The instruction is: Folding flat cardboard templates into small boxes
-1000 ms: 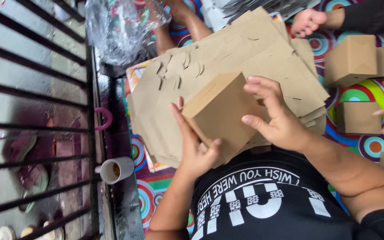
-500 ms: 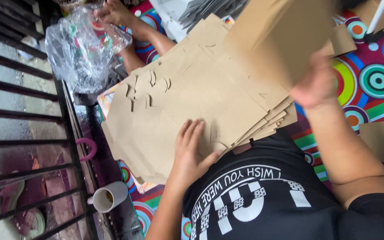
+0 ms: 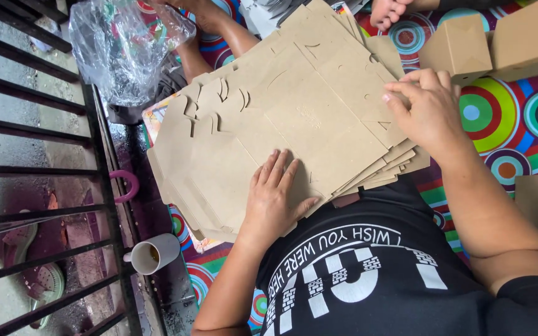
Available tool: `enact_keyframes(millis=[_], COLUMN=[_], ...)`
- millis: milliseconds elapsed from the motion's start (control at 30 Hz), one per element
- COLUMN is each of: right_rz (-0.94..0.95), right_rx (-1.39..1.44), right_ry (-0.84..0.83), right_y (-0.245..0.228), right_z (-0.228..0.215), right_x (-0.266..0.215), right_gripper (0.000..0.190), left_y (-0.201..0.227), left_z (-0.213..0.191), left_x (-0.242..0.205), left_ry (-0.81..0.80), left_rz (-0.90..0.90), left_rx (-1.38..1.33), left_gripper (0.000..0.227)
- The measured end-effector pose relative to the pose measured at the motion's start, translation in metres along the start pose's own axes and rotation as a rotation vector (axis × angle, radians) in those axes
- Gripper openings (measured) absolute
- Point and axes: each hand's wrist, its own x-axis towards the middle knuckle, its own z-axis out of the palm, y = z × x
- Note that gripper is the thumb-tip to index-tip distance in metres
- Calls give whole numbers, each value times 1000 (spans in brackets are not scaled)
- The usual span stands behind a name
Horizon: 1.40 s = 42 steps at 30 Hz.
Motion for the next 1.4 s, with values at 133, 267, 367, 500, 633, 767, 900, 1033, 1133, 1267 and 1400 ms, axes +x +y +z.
enact_keyframes(millis=[133,267,367,500,633,767,900,1033,1133,1267,1400], right_rz=[-33,61,49,249,383,564,32,-203,-299,-475,-541], right_rx=[-84,10,138,902,1108,1321,1268,987,726,373,398], right_ry=[56,-128,-60,-282,-348,-333,-155,-2,164,295,129], right_y=[-4,-5,-3,-13,-28,-21,-1,-43,-73,-99,-103], right_z=[5,11,10,-12,-57,-72,-60,-80,-90,-97,-95], right_x=[9,20,23,33,42,33,15,14,15,15,20], right_gripper=[49,60,35,33,34,16,18,7,9,17,12], left_y=[1,2,5,26,38,36,22,15,20,24,21], left_z=[-2,2,0,-12,-24,-47,-66,-59,-59,-61,-64], left_x=[1,-1,-3,4,14,21,31,36,41,41,38], left_ry=[4,14,-4,-24,-43,113,-11,8,-1,3,-4], left_rz=[1,-16,-39,-93,-59,-49,-393,-477,-513,-466,-376], left_rx=[4,4,-20,-12,-32,-487,-717,-705,-698,-723,-645], left_gripper=[81,83,85,104,95,29,28,31,35,38,35])
